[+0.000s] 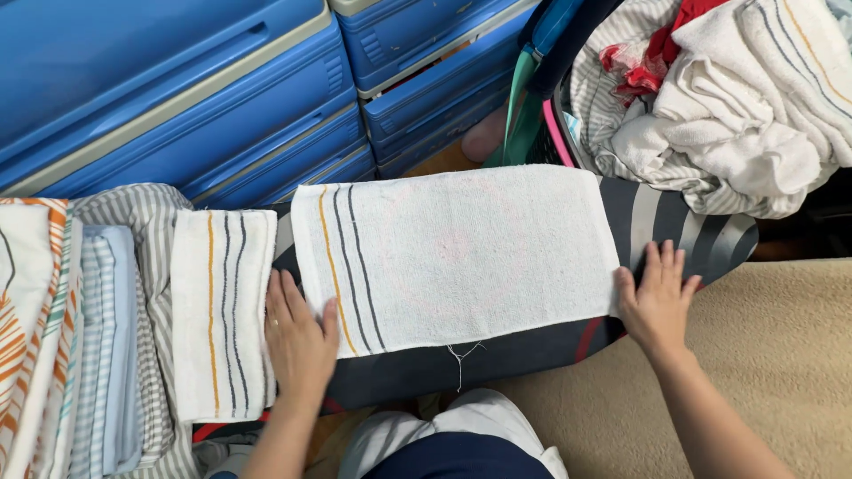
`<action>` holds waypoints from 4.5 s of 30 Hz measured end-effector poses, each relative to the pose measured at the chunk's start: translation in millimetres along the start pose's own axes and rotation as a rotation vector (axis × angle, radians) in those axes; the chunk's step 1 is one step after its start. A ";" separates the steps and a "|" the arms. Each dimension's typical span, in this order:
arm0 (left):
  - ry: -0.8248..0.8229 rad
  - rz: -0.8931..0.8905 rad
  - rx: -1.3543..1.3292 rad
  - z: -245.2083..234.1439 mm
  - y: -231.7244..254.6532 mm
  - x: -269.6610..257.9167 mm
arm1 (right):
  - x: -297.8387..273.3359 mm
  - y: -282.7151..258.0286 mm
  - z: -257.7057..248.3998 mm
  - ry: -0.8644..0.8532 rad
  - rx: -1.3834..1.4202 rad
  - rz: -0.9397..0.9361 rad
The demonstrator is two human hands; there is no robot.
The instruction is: The person folds multiple white towels with colored stripes on a patterned cushion. They smooth each towel, fold it into a compact rectangle, and place it on a growing stack to the left.
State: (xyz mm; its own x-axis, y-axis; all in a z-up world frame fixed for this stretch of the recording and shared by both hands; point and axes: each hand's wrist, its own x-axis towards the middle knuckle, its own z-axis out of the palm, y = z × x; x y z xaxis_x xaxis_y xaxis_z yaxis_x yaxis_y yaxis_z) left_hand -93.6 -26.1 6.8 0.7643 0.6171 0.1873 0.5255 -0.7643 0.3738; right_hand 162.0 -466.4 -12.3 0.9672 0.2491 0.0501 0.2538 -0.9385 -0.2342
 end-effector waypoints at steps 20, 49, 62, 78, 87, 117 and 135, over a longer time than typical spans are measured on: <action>-0.169 -1.372 -1.549 -9.1 -20.2 -30.0 | 91.3 -206.8 -5.0 -0.305 0.204 -0.351; -0.165 -0.410 -1.635 -58.9 63.9 116.4 | 180.2 -186.1 -85.3 -0.623 1.741 0.012; 0.022 0.176 -0.849 -177.2 93.9 235.7 | 200.2 -202.7 -193.8 -0.043 0.942 -0.357; -0.418 -0.122 -0.613 -38.1 1.1 -14.9 | -16.1 -117.2 -33.9 -0.294 0.329 -0.244; -0.413 -0.126 -0.526 -38.6 12.4 14.4 | 13.9 -128.0 -29.8 -0.405 0.493 -0.305; 0.023 -0.100 -0.182 22.2 57.3 82.2 | 91.2 -217.0 20.2 0.033 0.420 -0.282; -0.109 -0.215 -0.014 41.2 41.2 61.4 | 86.7 -172.0 51.7 -0.066 0.096 -0.364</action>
State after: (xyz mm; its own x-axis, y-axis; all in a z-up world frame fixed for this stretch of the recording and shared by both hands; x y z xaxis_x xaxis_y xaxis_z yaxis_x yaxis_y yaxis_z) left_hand -9.6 -27.5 -3.8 0.6714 0.7411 0.0029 0.6761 -0.6140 0.4074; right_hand 201.6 -271.1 -17.9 0.8102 0.5800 0.0847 0.5755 -0.7598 -0.3027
